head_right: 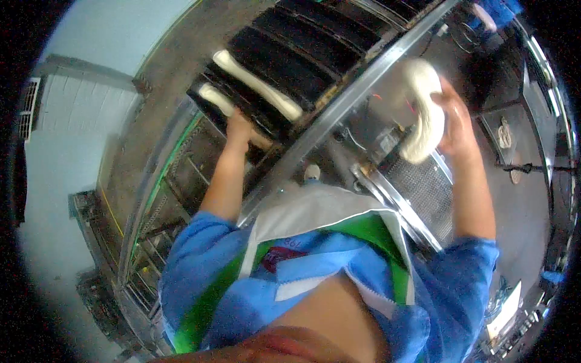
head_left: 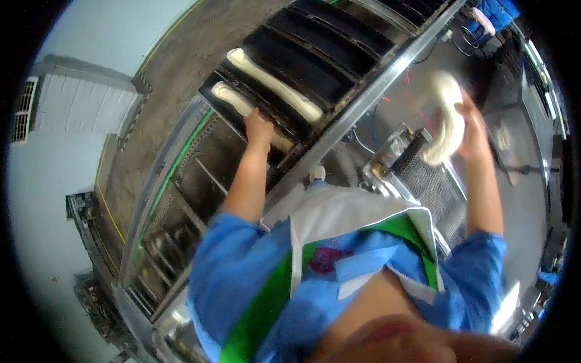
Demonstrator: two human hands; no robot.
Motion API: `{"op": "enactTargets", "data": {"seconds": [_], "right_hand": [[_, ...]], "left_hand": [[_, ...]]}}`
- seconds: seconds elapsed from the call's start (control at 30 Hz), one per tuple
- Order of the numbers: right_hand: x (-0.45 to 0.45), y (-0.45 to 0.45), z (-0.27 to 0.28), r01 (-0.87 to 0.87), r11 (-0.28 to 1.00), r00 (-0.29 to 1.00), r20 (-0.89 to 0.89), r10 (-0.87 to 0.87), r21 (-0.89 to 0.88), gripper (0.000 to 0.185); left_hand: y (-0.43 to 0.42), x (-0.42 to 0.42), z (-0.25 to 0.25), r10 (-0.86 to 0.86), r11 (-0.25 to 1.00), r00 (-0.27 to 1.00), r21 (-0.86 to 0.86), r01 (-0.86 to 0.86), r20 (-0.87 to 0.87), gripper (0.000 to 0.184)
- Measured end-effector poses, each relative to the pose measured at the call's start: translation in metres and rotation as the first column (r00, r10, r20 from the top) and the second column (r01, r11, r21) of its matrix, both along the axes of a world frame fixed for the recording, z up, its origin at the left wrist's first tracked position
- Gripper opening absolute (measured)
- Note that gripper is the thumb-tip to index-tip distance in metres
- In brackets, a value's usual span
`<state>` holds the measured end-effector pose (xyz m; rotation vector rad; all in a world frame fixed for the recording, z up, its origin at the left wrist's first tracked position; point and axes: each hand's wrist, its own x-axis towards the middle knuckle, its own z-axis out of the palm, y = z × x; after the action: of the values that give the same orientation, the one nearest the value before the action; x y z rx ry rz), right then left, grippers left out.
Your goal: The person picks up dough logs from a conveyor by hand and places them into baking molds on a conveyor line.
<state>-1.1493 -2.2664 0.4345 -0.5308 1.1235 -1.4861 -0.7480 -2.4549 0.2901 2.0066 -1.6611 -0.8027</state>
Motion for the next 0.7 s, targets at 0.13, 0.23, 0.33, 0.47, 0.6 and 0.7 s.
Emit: {"op": "enactTargets", "data": {"seconds": [0.13,0.23,0.33,0.47,0.6,0.7], "right_hand": [[0.039,-0.1,0.007,-0.218,0.968,0.969,-0.148,0.198,-0.129,0.058],[0.104,-0.157,-0.008,-0.288,0.956,0.896,-0.336,0.29,0.055,0.051],[0.124,-0.199,-0.079,-0.294,0.875,0.704,-0.531,0.471,0.386,0.057],[0.116,-0.161,-0.09,-0.265,0.906,0.705,-0.574,0.416,0.33,0.041],[0.052,-0.066,-0.115,-0.058,0.975,0.584,-0.785,0.207,0.214,0.037],[0.006,0.031,-0.13,0.188,0.941,0.515,-0.844,0.149,0.281,0.04]], "left_hand": [[0.009,0.02,-0.017,0.036,0.98,0.983,0.197,0.001,-0.182,0.062],[0.024,0.02,-0.002,-0.007,0.957,0.954,0.275,0.094,-0.301,0.07],[0.025,0.03,-0.02,-0.027,0.947,0.923,0.285,0.146,-0.384,0.073],[0.034,0.036,0.003,0.023,0.939,0.889,0.315,0.137,-0.456,0.074],[0.032,0.025,0.006,-0.027,0.94,0.905,0.297,0.168,-0.424,0.075],[0.02,0.024,0.017,-0.175,0.927,0.948,0.281,0.249,-0.264,0.071]]}}
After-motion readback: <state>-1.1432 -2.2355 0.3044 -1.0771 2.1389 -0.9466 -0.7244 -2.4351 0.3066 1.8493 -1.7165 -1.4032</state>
